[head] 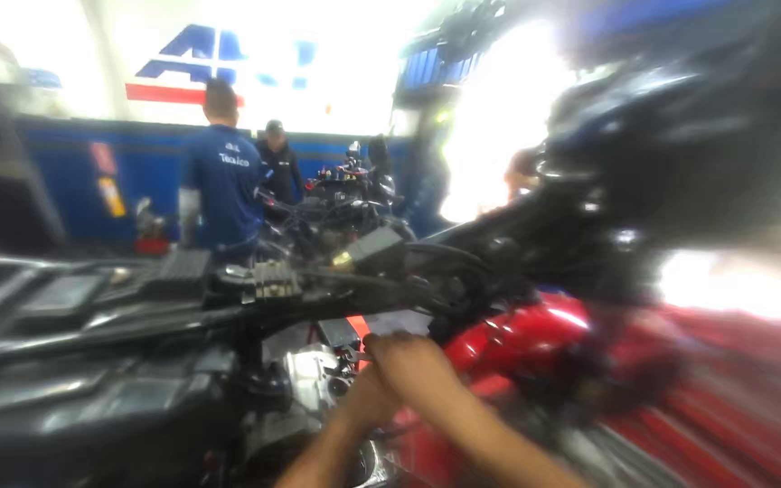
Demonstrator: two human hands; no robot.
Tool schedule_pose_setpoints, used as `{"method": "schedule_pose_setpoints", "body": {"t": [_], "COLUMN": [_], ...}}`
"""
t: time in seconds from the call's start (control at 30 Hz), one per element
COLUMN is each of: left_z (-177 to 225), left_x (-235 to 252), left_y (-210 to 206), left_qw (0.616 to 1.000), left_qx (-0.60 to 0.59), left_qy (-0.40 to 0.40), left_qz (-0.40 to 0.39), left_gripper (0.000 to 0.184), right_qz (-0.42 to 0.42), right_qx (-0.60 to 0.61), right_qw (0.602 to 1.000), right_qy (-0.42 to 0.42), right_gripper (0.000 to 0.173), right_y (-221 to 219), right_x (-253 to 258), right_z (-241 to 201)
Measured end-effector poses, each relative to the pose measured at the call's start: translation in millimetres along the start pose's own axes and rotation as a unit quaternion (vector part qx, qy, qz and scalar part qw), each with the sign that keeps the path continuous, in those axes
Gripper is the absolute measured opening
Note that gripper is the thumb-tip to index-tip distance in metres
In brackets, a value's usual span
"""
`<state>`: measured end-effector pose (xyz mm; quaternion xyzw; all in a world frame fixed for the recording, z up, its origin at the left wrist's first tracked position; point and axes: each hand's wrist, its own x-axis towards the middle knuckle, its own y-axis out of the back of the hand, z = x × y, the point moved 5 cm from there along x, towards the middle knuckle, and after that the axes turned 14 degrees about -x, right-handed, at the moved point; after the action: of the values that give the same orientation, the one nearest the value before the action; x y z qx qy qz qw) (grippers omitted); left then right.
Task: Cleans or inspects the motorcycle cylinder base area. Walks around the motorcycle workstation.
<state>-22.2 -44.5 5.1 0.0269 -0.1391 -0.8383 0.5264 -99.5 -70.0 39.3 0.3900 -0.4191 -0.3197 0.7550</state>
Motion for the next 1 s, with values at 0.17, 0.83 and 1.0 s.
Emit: {"method": "schedule_pose_setpoints", "body": {"t": [0.17, 0.83, 1.0], "left_z": [-41.9, -51.0, -44.7], "left_x": [39.9, 49.4, 54.2], "left_y": [-13.1, -15.7, -20.7], "left_qw": [0.994, 0.965, 0.964], "left_qx": [0.008, -0.256, -0.265], "left_qy": [-0.105, -0.052, 0.009], "left_qz": [-0.009, -0.014, 0.029], "left_gripper": [0.029, 0.037, 0.036], "right_qz": [0.015, -0.194, -0.19], "right_qx": [0.068, 0.352, 0.377], "right_qw": [0.996, 0.913, 0.904], "right_qy": [-0.053, -0.074, -0.064], "right_gripper": [0.017, 0.031, 0.03], "right_y": [30.6, -76.1, -78.0], "right_x": [2.5, -81.1, -74.9], "right_z": [30.8, 129.2, 127.5]}}
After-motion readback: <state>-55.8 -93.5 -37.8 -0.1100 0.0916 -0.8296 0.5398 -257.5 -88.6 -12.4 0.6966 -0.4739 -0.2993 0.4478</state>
